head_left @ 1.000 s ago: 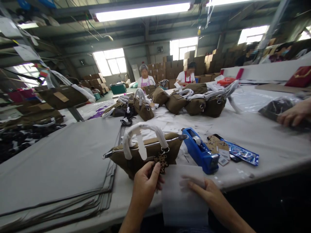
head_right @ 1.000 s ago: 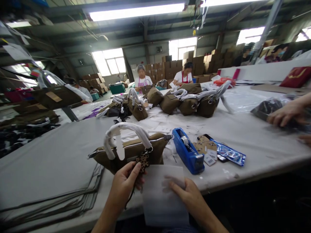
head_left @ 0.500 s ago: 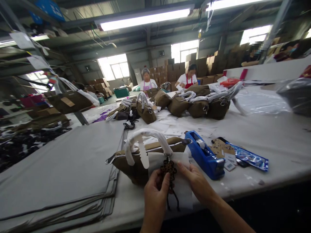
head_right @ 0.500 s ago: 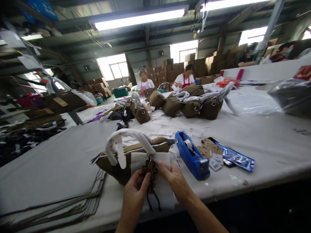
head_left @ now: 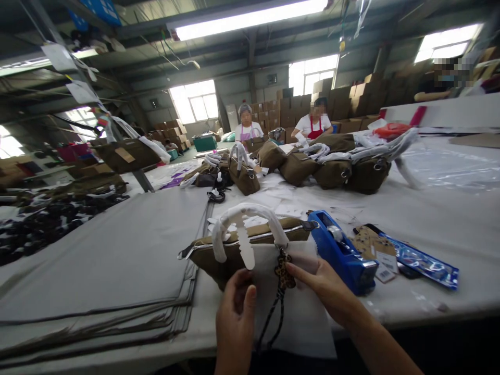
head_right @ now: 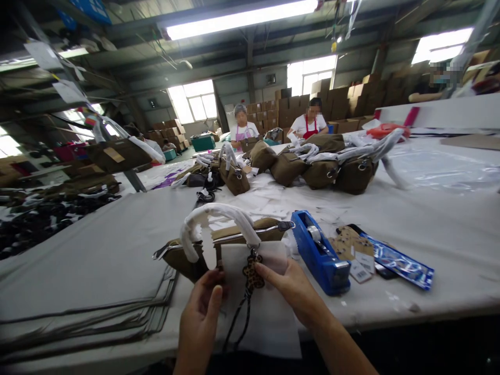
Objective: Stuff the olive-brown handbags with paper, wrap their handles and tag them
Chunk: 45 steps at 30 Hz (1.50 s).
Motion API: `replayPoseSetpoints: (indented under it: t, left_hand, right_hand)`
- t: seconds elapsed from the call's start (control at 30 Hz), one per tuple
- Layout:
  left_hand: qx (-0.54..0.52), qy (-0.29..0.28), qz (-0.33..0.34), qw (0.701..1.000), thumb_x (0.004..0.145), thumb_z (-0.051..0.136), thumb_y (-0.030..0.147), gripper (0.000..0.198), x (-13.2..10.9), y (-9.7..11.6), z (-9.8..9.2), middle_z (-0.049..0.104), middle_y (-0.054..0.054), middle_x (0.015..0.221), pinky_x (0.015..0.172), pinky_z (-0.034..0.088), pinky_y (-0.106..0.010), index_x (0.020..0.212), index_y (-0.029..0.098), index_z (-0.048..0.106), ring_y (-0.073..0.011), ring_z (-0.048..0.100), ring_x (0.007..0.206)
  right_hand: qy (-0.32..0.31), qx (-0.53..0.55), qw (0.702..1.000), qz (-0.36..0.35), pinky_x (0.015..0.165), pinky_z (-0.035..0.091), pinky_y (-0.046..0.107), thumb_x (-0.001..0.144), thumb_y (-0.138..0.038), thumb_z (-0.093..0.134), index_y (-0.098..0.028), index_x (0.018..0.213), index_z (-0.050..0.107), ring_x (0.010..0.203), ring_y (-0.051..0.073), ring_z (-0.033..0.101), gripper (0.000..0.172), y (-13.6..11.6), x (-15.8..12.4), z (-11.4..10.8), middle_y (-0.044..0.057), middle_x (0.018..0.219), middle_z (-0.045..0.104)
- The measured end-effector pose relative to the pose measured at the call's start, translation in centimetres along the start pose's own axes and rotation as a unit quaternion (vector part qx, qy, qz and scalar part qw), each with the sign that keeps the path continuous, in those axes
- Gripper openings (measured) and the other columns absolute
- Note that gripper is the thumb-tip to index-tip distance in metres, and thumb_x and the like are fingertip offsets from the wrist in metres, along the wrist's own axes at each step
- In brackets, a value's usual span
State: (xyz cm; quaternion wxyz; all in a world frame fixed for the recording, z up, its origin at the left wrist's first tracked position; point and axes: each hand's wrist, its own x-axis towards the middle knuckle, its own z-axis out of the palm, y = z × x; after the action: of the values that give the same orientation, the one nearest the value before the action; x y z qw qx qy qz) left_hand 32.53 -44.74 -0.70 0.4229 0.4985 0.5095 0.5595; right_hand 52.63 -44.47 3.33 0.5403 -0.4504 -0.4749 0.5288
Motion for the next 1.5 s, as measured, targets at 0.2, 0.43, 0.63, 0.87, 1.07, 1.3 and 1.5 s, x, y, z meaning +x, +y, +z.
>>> replayPoseSetpoints:
  t: [0.2,0.43,0.63,0.87,1.07,1.3,1.5]
  left_hand:
    - [0.072,-0.158,-0.049,0.984,0.086,0.052,0.075,0.065,2.1,1.2,-0.2,0.065,-0.005,0.066,0.053,0.045,-0.025,0.101,0.015,0.072,-0.0159,0.057,0.054]
    - [0.084,-0.148,-0.040,0.985,0.085,0.059,0.070,0.056,0.7,1.8,-0.5,0.074,-0.009,0.090,0.070,0.054,-0.032,0.101,0.018,0.072,-0.0251,0.069,0.082]
    - [-0.089,-0.233,-0.100,0.963,0.086,0.065,0.062,0.060,-0.1,1.6,2.0,0.074,-0.013,0.116,0.098,0.053,-0.039,0.123,0.015,0.068,-0.0291,0.067,0.111]
    - [0.080,-0.138,-0.014,0.987,0.088,0.068,0.045,0.037,0.3,1.0,4.0,0.075,-0.008,0.118,0.105,0.050,-0.042,0.116,0.021,0.074,-0.0302,0.067,0.117]
    - [0.051,-0.137,-0.039,0.989,0.083,0.072,0.040,0.034,1.1,1.3,3.3,0.077,-0.006,0.113,0.099,0.054,-0.039,0.109,0.020,0.076,-0.0298,0.070,0.112]
    - [0.128,-0.151,0.023,0.980,0.095,0.058,0.038,0.038,-0.1,1.7,3.6,0.072,-0.008,0.125,0.105,0.049,-0.038,0.128,0.022,0.067,-0.0287,0.065,0.121]
    - [0.114,-0.157,0.071,0.978,0.098,0.053,0.041,0.067,-2.0,1.6,4.1,0.038,-0.010,0.160,0.123,0.027,-0.039,0.157,0.017,0.033,-0.0265,0.034,0.149]
  right_hand:
    - [-0.044,0.023,0.997,0.054,0.097,0.054,0.046,0.080,-0.049,0.078,-0.017,0.125,0.071,0.105,0.030,0.069,0.056,0.3,0.2,-1.4,0.012,0.113,0.075]
    - [-0.083,0.125,0.981,0.123,0.097,0.054,0.044,0.080,-0.041,0.080,-0.018,0.124,0.071,0.100,0.026,0.071,0.050,1.6,0.6,-2.7,0.013,0.114,0.075]
    - [-0.040,-0.071,0.997,0.017,0.078,0.057,0.034,0.086,-0.048,0.073,-0.020,0.126,0.071,0.088,0.023,0.069,0.048,1.3,0.5,-1.8,0.008,0.106,0.076]
    - [0.047,-0.198,0.979,-0.028,0.091,0.054,0.043,0.085,-0.055,0.070,-0.024,0.116,0.076,0.097,0.031,0.070,0.044,1.5,-0.9,-0.6,0.008,0.101,0.077]
    - [0.021,0.176,0.981,0.082,0.084,0.057,0.044,0.089,-0.071,0.051,-0.020,0.118,0.073,0.103,0.033,0.070,0.062,3.3,-1.8,-2.0,0.013,0.106,0.076]
    - [0.117,-0.001,0.993,-0.002,0.103,0.049,0.045,0.079,-0.059,0.074,-0.024,0.112,0.074,0.115,0.032,0.064,0.048,5.1,-1.4,0.1,0.009,0.118,0.073]
    - [0.191,-0.125,0.970,-0.078,0.078,0.056,0.038,0.088,-0.054,0.066,-0.022,0.107,0.070,0.092,0.029,0.068,0.038,5.8,-1.1,2.4,0.010,0.101,0.073]
